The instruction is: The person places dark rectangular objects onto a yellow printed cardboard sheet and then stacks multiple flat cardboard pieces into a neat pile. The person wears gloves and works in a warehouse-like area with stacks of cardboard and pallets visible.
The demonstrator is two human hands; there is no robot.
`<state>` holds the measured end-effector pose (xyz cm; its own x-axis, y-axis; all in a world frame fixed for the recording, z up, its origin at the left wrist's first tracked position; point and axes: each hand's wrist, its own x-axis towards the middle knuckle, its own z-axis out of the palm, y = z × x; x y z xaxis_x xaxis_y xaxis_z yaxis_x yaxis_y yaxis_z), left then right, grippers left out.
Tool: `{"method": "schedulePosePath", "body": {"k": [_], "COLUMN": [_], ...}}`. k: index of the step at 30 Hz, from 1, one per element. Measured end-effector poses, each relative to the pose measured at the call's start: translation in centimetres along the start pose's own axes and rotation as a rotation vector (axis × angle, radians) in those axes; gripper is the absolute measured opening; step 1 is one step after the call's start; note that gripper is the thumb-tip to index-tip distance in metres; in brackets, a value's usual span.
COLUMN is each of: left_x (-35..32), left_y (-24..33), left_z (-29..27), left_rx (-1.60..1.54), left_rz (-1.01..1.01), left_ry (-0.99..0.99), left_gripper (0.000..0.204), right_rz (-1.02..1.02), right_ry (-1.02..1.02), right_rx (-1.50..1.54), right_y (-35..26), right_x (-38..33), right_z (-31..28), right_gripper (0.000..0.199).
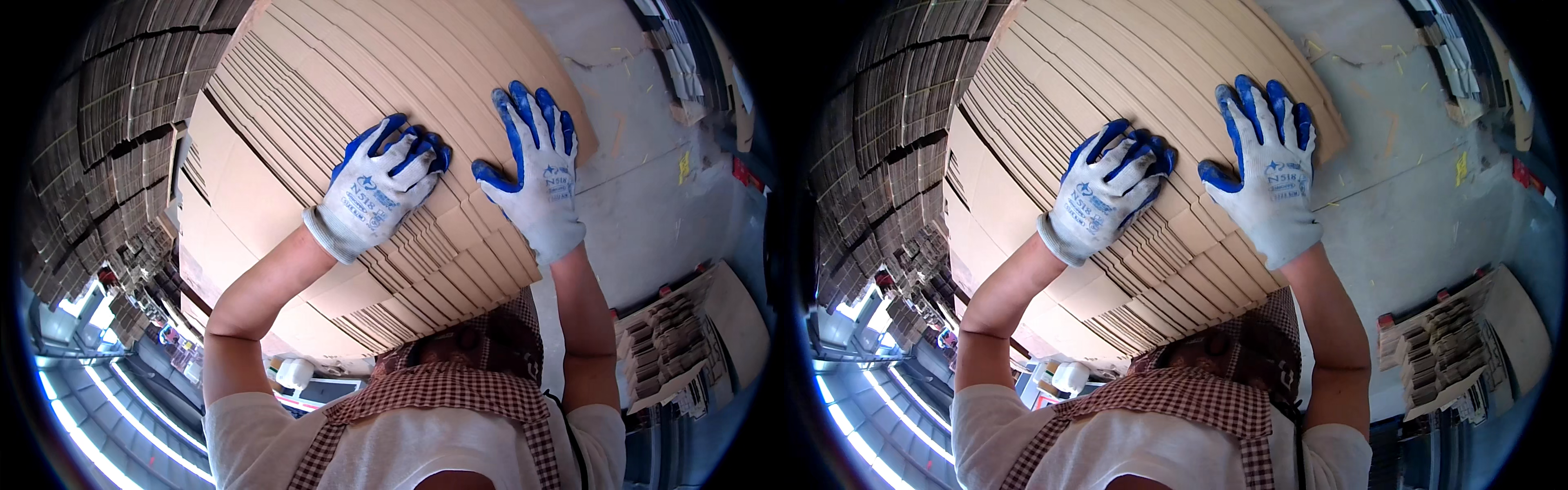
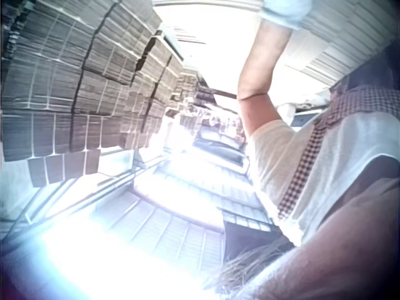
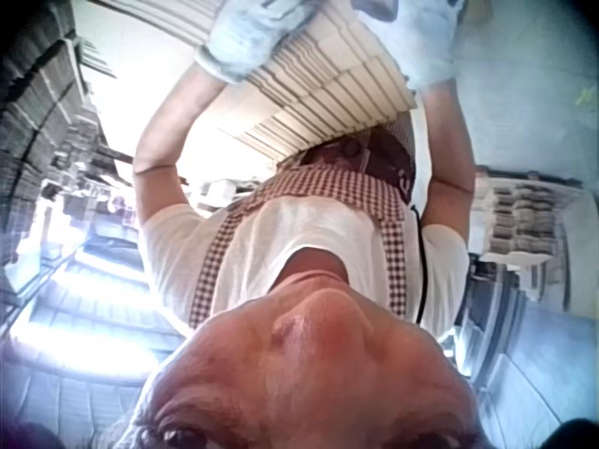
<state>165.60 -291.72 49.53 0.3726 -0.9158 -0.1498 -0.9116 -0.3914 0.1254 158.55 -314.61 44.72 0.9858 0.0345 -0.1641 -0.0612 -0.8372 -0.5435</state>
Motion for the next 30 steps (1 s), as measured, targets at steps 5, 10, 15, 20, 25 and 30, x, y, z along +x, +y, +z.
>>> {"method": "schedulePosePath", "body": {"k": [5, 10, 15, 20, 25, 30], "left_x": [-0.8, -2.3, -3.0, -2.6, -2.4, -1.8], "left_y": [-0.3, -2.8, -5.3, -5.1, -3.0, -2.0], "left_z": [0.4, -0.5, -1.0, -0.8, 0.5, 1.0], "left_rx": [-0.157, -0.1, -0.095, -0.125, -0.216, -0.068], "left_rz": [-0.03, -0.154, -0.179, -0.103, -0.006, 0.033], "left_ry": [0.022, 0.028, 0.013, 0.048, 0.122, 0.058], "left_gripper": [0.035, 0.041, 0.041, 0.04, 0.039, 0.036], "right_rz": [-0.003, -0.03, 0.037, 0.027, 0.035, 0.057], "right_ry": [0.026, 0.184, 0.073, 0.169, 0.232, 0.162], "right_rx": [0.008, 0.04, 0.304, 0.157, -0.048, -0.045], "right_y": [0.1, -0.3, -3.1, -3.8, -3.8, -3.6], "right_x": [-0.4, -1.9, -7.2, -9.0, -5.4, -5.2], "right_z": [0.4, 0.8, 0.5, 2.7, 2.7, 3.2], "right_gripper": [0.084, 0.071, 0.054, 0.044, 0.055, 0.064]}}
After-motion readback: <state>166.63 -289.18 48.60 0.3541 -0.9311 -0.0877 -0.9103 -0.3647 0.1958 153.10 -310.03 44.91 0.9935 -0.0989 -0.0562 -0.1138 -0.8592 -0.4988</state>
